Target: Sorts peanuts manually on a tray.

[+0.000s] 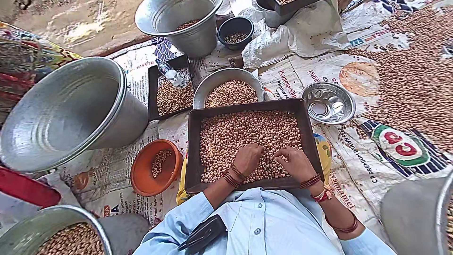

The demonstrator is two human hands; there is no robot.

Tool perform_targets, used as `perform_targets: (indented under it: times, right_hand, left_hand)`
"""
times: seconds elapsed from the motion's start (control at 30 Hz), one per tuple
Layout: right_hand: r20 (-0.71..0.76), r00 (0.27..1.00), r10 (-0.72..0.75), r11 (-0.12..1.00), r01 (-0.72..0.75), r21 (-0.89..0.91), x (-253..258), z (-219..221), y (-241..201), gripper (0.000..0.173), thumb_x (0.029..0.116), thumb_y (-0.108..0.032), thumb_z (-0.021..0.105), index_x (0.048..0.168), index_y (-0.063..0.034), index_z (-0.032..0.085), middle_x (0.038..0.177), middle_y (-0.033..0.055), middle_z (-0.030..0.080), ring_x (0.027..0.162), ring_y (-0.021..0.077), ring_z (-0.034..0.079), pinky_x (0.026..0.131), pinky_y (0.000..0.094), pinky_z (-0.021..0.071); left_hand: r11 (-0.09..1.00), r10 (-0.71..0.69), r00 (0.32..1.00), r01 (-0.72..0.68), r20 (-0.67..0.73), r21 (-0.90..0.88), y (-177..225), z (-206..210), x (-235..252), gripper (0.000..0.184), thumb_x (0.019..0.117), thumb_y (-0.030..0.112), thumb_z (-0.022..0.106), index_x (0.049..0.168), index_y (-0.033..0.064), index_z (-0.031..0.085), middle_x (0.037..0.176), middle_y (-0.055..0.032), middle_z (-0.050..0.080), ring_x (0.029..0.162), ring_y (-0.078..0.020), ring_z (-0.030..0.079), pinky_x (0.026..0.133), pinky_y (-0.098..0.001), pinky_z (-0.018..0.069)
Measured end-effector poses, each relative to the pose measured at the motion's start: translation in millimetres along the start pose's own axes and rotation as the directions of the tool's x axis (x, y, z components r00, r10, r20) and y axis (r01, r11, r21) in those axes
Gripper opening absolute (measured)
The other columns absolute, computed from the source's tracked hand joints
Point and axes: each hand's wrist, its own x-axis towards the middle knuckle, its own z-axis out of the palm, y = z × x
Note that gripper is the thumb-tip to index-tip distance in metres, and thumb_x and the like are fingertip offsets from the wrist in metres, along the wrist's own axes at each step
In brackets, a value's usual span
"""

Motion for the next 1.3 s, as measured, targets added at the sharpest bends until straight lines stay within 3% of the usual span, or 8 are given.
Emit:
perform_targets:
  times: [0.17, 0.33, 0.57, 0.8, 0.93, 1.1, 1.17, 1.3]
  right_hand:
    - [0.004, 1.000, 0.002, 0.975, -0.001, -0.222, 1, 19, -11, 0.022, 0.0976, -0.012, 0.064, 0.113, -0.0007, 0.074, 0.110, 0.0245, 0.069, 0.096, 0.0418, 0.071, 0.080, 0.0561, 0.0558]
    - [0.011, 0.999, -0.030, 0.973, 0.032, -0.230, 0, 22, -14, 0.022, 0.0981, -0.012, 0.064, 0.112, 0.0011, 0.074, 0.108, 0.0259, 0.068, 0.092, 0.0426, 0.071, 0.077, 0.0563, 0.0554]
    - [0.087, 0.996, 0.007, 0.964, 0.016, -0.266, 4, 22, -17, 0.025, 0.0999, -0.015, 0.061, 0.117, 0.0006, 0.071, 0.116, 0.0254, 0.068, 0.099, 0.0422, 0.070, 0.080, 0.0571, 0.0550]
    - [0.174, 0.976, 0.133, 0.955, -0.080, -0.284, 7, 7, -21, 0.030, 0.1009, -0.024, 0.059, 0.119, -0.0030, 0.071, 0.117, 0.0213, 0.068, 0.107, 0.0381, 0.068, 0.087, 0.0552, 0.0522]
    - [0.193, 0.973, 0.127, 0.968, -0.079, -0.238, 3, -11, -37, 0.029, 0.1002, -0.024, 0.062, 0.119, -0.0043, 0.071, 0.119, 0.0210, 0.068, 0.111, 0.0382, 0.066, 0.090, 0.0558, 0.0512]
    - [0.131, 0.963, -0.235, 0.962, 0.250, -0.109, -14, -9, -65, 0.023, 0.0967, -0.018, 0.065, 0.106, 0.0021, 0.073, 0.100, 0.0223, 0.071, 0.086, 0.0385, 0.071, 0.075, 0.0551, 0.0561]
    - [0.206, 0.938, -0.279, 0.944, 0.307, -0.120, -18, -7, -82, 0.022, 0.0985, -0.015, 0.063, 0.109, 0.0022, 0.073, 0.103, 0.0224, 0.072, 0.092, 0.0395, 0.072, 0.078, 0.0557, 0.0568]
    - [0.133, 0.919, -0.371, 0.916, 0.386, -0.114, -13, 1, -84, 0.019, 0.0968, -0.011, 0.064, 0.108, 0.0001, 0.074, 0.102, 0.0214, 0.074, 0.088, 0.0399, 0.074, 0.073, 0.0564, 0.0579]
  left_hand:
    - [0.992, -0.002, 1.000, 0.002, 0.005, -0.123, -6, -4, 0, 0.028, 0.1014, 0.015, 0.054, 0.120, 0.0013, 0.070, 0.111, -0.0209, 0.071, 0.104, -0.0374, 0.070, 0.089, -0.0547, 0.0545]
    - [0.766, -0.058, 0.992, -0.027, -0.111, -0.642, -45, -18, -7, 0.032, 0.0895, 0.012, 0.045, 0.110, 0.0017, 0.068, 0.088, -0.0008, 0.064, 0.070, -0.0036, 0.054, 0.066, -0.0242, 0.0451]
    - [0.979, 0.107, 0.983, -0.078, 0.150, -0.186, -16, -5, -24, 0.023, 0.1010, 0.018, 0.061, 0.112, 0.0018, 0.074, 0.112, -0.0200, 0.072, 0.105, -0.0367, 0.070, 0.092, -0.0559, 0.0529]
    - [0.993, 0.109, 0.980, -0.117, 0.168, 0.036, -1, 3, -30, 0.024, 0.1039, 0.012, 0.054, 0.109, -0.0033, 0.071, 0.108, -0.0244, 0.069, 0.102, -0.0418, 0.070, 0.081, -0.0565, 0.0556]
    - [0.984, 0.117, 0.972, -0.086, 0.205, -0.156, -6, -1, -31, 0.026, 0.1004, 0.017, 0.058, 0.111, -0.0032, 0.070, 0.109, -0.0238, 0.069, 0.101, -0.0401, 0.069, 0.086, -0.0581, 0.0531]
    - [0.543, 0.244, 0.949, 0.037, 0.199, -0.839, -13, -5, -37, 0.034, 0.0953, 0.006, 0.060, 0.126, -0.0076, 0.056, 0.102, -0.0064, 0.064, 0.086, -0.0038, 0.059, 0.081, -0.0240, 0.0514]
    - [0.400, 0.330, 0.927, 0.036, 0.181, -0.916, -12, -1, -38, 0.028, 0.0889, -0.003, 0.066, 0.116, -0.0051, 0.060, 0.097, 0.0017, 0.066, 0.087, 0.0032, 0.061, 0.082, -0.0190, 0.0523]
    - [0.393, 0.205, 0.958, 0.107, 0.200, -0.913, -28, -6, -42, 0.010, 0.0888, -0.002, 0.066, 0.097, 0.0033, 0.065, 0.079, 0.0095, 0.065, 0.069, 0.0051, 0.059, 0.066, -0.0167, 0.0508]
